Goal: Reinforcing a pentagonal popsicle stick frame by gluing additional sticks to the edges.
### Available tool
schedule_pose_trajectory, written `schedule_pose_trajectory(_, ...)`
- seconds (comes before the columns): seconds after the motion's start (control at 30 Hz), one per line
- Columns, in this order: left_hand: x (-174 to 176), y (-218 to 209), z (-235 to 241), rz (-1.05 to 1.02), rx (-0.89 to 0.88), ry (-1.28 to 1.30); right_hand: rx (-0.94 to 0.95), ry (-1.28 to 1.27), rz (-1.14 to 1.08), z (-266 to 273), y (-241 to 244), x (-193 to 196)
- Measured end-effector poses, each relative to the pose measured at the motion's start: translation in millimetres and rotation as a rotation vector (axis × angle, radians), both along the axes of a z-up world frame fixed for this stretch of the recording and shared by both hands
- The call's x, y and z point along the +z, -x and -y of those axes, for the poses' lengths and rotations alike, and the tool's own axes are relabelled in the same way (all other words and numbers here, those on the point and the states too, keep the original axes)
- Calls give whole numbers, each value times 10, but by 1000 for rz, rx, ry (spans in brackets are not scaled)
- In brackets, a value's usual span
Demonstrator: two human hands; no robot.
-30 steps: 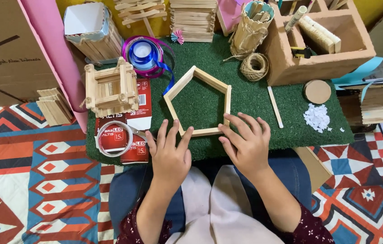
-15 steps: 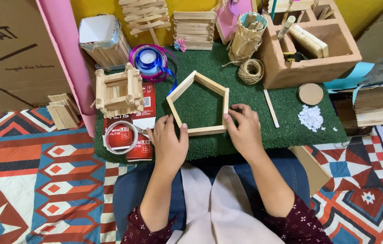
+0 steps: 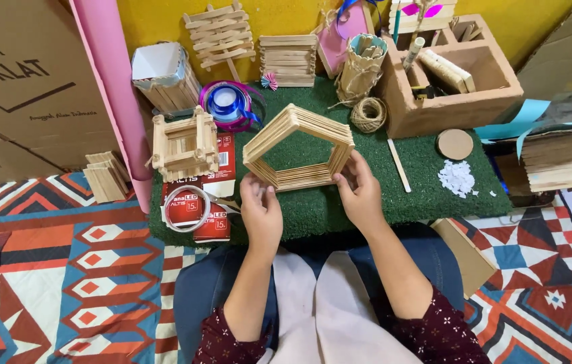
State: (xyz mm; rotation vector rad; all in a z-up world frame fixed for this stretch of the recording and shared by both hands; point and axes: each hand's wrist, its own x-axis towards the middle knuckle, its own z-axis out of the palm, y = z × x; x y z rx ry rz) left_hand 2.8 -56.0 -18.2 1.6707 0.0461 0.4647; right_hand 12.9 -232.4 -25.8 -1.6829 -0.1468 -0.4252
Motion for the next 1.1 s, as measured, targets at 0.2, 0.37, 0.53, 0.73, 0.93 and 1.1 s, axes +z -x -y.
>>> schedule_pose_trajectory(0.2,-101,-37,48,23,-8,-2,1,29,-21,40,-19,-27)
schedule_pose_trajectory(0.37,-288,-97,-2,-10,-15,-19,-12,65,-76,39,-6,7)
schedule_pose_trajectory(0.53,-407,-194,-67,-113,-19,-79,-73,72,-162,74,43,-110)
schedule_pose_trajectory(0.73,-327,-164,-60,-95,-20,-95,-201,741,479,-178,222,-209)
schedule_pose_trajectory(0.93,-189,-125,-25,-68,9,-127,-100,1117,268,-410,167,-341)
schedule_pose_trajectory(1.1,-142,-124,-21,-82,8,-148,-198,1184,287,-453,143,-402)
